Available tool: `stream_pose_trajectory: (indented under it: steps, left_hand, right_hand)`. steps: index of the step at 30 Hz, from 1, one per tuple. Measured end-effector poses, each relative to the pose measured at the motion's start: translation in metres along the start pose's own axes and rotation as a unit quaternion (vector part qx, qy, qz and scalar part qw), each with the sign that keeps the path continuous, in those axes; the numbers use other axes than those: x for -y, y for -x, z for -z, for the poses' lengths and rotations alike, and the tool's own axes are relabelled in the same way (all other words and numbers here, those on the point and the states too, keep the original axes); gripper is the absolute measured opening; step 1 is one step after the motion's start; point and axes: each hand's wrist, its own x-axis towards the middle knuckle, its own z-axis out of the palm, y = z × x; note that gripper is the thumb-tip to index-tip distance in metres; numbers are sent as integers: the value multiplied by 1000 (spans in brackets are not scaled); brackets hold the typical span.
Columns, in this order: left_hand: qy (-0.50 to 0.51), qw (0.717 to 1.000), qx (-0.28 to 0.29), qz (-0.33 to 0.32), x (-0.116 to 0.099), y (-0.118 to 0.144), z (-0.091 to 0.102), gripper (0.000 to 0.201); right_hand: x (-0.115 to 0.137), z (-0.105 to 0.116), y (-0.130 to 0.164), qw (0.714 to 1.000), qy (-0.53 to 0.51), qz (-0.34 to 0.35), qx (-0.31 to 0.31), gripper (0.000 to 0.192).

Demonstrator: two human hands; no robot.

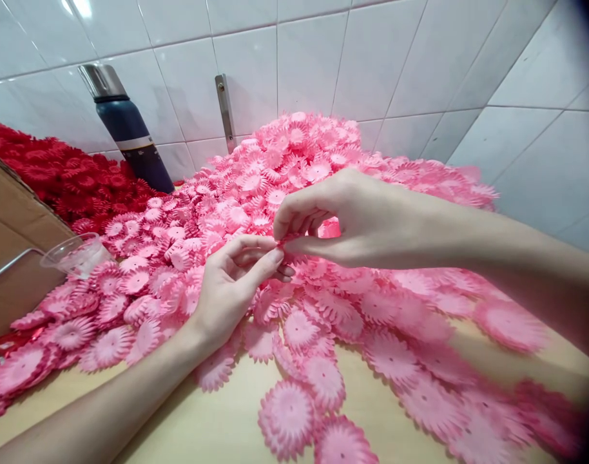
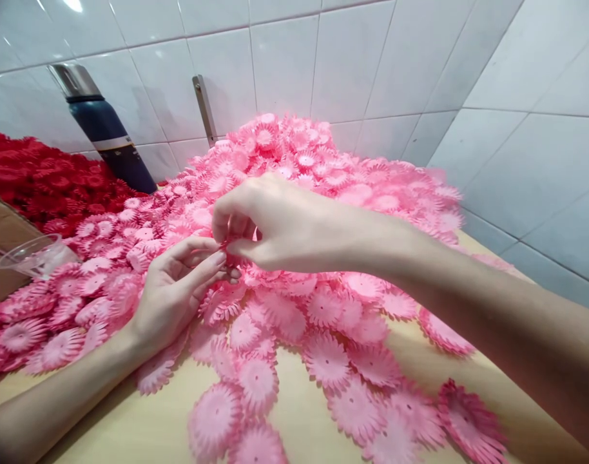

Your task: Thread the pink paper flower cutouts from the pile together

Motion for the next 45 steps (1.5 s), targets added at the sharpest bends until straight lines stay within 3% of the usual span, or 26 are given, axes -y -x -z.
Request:
stream_pose_trajectory:
  steps: [9, 13, 19, 27, 30, 35, 38, 41, 45]
  left_hand:
    - [19, 1000, -7, 22, -3, 2, -2, 10]
    - [53, 998, 10, 18, -4, 1, -1, 7]
    - [43, 998, 51, 21, -4, 4, -1, 13]
    - [-38, 999, 2, 18, -3, 3, -2, 19]
    - [-28, 999, -8, 17, -3, 0, 1, 18]
    - [-65, 997, -26, 12, -5, 2, -2, 15]
    - [-83, 996, -10, 8, -7, 4, -5, 14]
    - [-80, 997, -21, -12, -6, 3, -5, 16]
    - [-65, 997, -26, -16, -5, 2, -4, 18]
  right_hand:
    - [-8, -6, 0, 999, 32, 5, 1, 8]
    - [-10, -10, 1, 999, 37, 10, -5, 15]
    - [-4, -12, -3, 999, 40, -12, -35, 5]
    - [-2, -17, -7, 995, 88, -43, -23, 15]
    - [-4, -19, -9, 986, 123, -86, -71, 16]
    - [-20, -8, -8, 958, 91, -164, -216, 15]
    - [-30, 1, -4, 938, 156, -173, -255, 31]
    - [-29, 4, -1, 953, 144, -165, -212, 52]
    - [-16, 1, 1, 995, 14, -98, -34, 34]
